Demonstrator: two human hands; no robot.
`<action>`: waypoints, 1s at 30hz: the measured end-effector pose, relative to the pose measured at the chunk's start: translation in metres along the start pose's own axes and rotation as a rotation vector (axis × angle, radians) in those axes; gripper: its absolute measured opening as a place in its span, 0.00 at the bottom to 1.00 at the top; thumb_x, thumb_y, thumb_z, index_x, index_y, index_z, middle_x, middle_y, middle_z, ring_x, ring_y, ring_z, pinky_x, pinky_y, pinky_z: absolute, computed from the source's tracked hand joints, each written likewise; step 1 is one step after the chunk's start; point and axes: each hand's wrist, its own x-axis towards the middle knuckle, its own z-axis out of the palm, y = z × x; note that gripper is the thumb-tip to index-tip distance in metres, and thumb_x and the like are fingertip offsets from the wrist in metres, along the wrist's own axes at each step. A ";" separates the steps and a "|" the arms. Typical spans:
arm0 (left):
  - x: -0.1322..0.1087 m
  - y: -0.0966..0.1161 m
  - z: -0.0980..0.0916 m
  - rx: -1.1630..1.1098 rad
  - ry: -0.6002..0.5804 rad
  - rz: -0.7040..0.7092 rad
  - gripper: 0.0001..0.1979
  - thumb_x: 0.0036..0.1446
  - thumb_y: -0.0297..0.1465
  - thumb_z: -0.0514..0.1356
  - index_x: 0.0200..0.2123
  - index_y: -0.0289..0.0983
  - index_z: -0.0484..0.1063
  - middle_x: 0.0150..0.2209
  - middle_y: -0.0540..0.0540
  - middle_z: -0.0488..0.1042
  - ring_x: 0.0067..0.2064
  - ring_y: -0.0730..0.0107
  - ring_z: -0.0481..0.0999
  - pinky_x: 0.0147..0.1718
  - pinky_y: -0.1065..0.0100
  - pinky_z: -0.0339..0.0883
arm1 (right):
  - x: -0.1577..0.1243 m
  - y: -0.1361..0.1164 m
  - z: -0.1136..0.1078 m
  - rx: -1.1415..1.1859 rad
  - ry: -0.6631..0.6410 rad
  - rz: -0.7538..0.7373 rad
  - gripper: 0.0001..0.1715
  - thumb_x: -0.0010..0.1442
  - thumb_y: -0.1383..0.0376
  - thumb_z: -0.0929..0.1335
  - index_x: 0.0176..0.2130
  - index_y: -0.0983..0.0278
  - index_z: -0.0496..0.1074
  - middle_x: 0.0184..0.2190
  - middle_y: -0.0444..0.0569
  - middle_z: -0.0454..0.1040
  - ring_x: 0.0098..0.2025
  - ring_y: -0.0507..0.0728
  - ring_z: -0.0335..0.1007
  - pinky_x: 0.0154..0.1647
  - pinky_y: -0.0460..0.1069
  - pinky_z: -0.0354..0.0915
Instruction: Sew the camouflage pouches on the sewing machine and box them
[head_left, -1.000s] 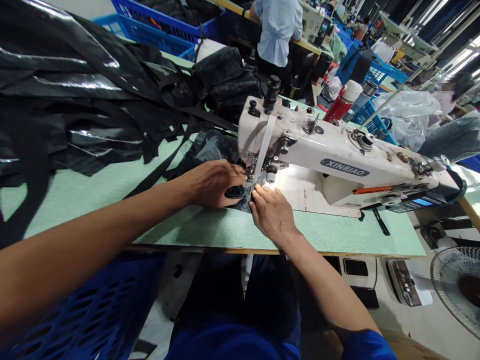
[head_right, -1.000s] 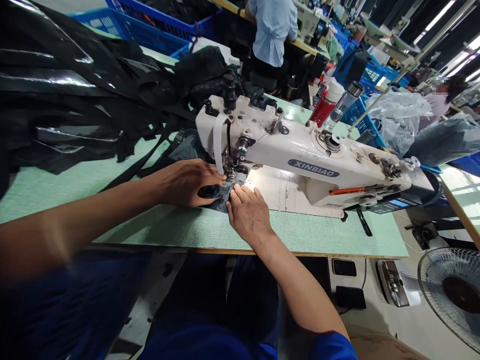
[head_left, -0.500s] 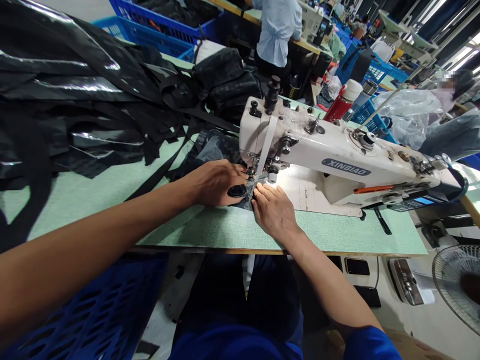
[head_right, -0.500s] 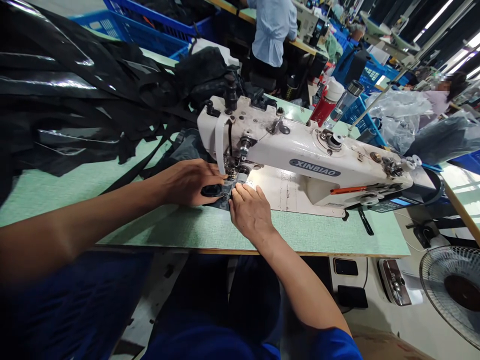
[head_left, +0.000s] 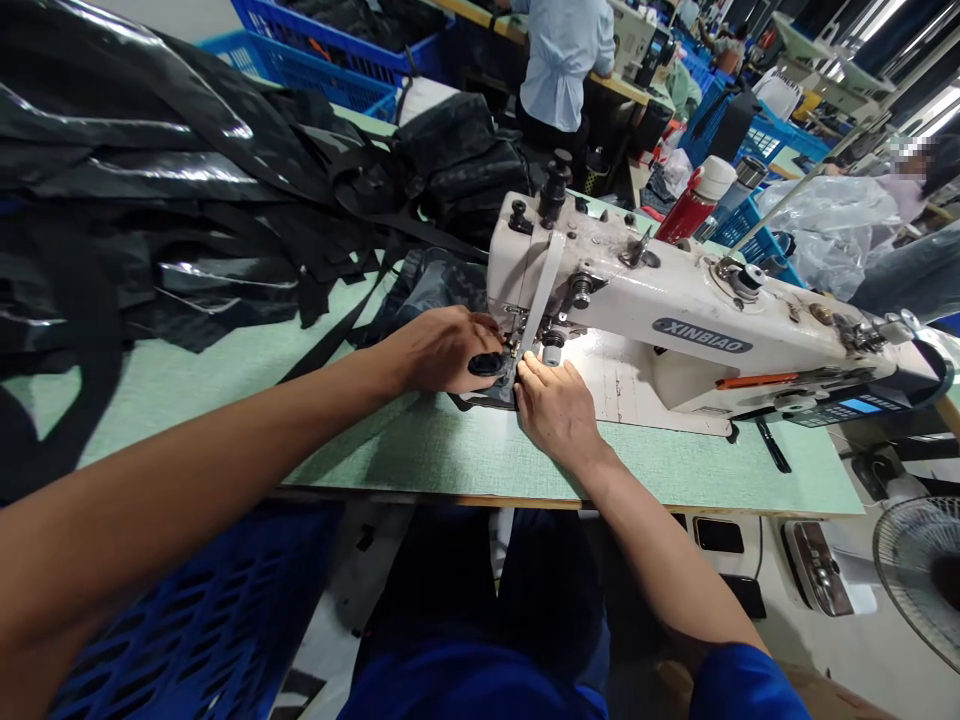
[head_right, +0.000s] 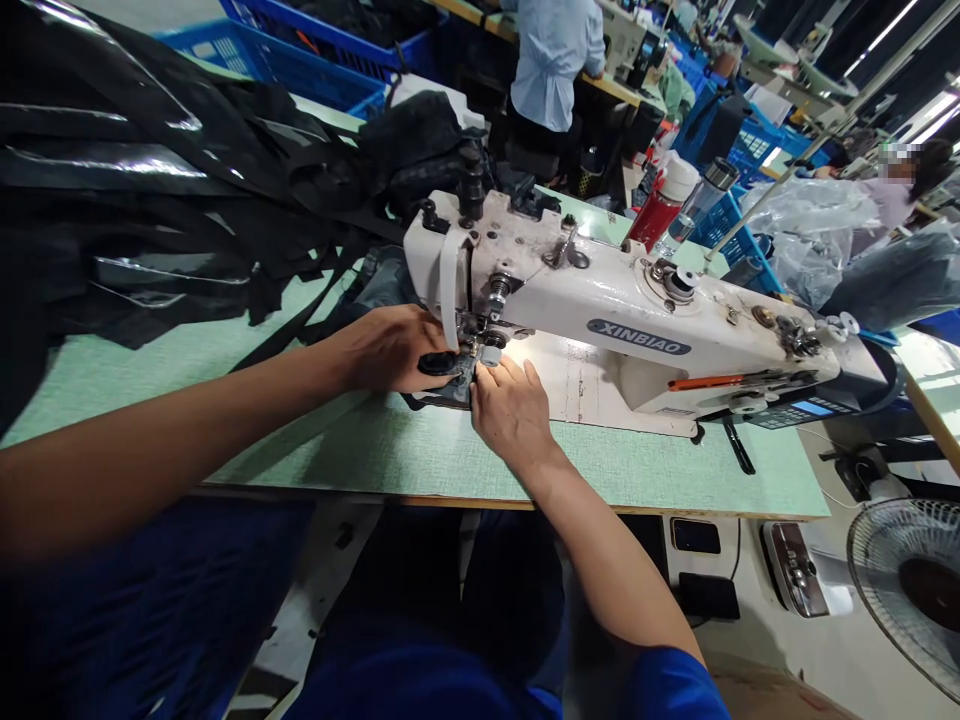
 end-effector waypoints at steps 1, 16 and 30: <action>0.000 -0.002 -0.001 0.015 0.005 -0.002 0.14 0.76 0.40 0.65 0.39 0.38 0.83 0.37 0.42 0.86 0.50 0.51 0.89 0.54 0.55 0.81 | 0.002 0.001 0.000 -0.007 0.001 -0.003 0.22 0.89 0.66 0.63 0.69 0.66 0.81 0.71 0.65 0.86 0.72 0.70 0.80 0.79 0.65 0.66; -0.022 0.048 -0.032 0.103 -0.060 -0.185 0.10 0.66 0.33 0.76 0.49 0.37 0.87 0.52 0.36 0.91 0.64 0.42 0.90 0.56 0.54 0.86 | 0.003 0.010 0.020 0.121 0.191 -0.001 0.14 0.85 0.68 0.67 0.48 0.60 0.83 0.50 0.54 0.89 0.53 0.64 0.82 0.57 0.55 0.68; 0.105 -0.134 -0.188 0.514 0.467 -0.604 0.26 0.90 0.45 0.57 0.82 0.49 0.74 0.70 0.39 0.80 0.71 0.47 0.76 0.76 0.42 0.69 | 0.005 0.015 0.046 0.182 0.345 -0.030 0.13 0.82 0.69 0.67 0.44 0.59 0.79 0.47 0.52 0.87 0.47 0.63 0.80 0.51 0.55 0.65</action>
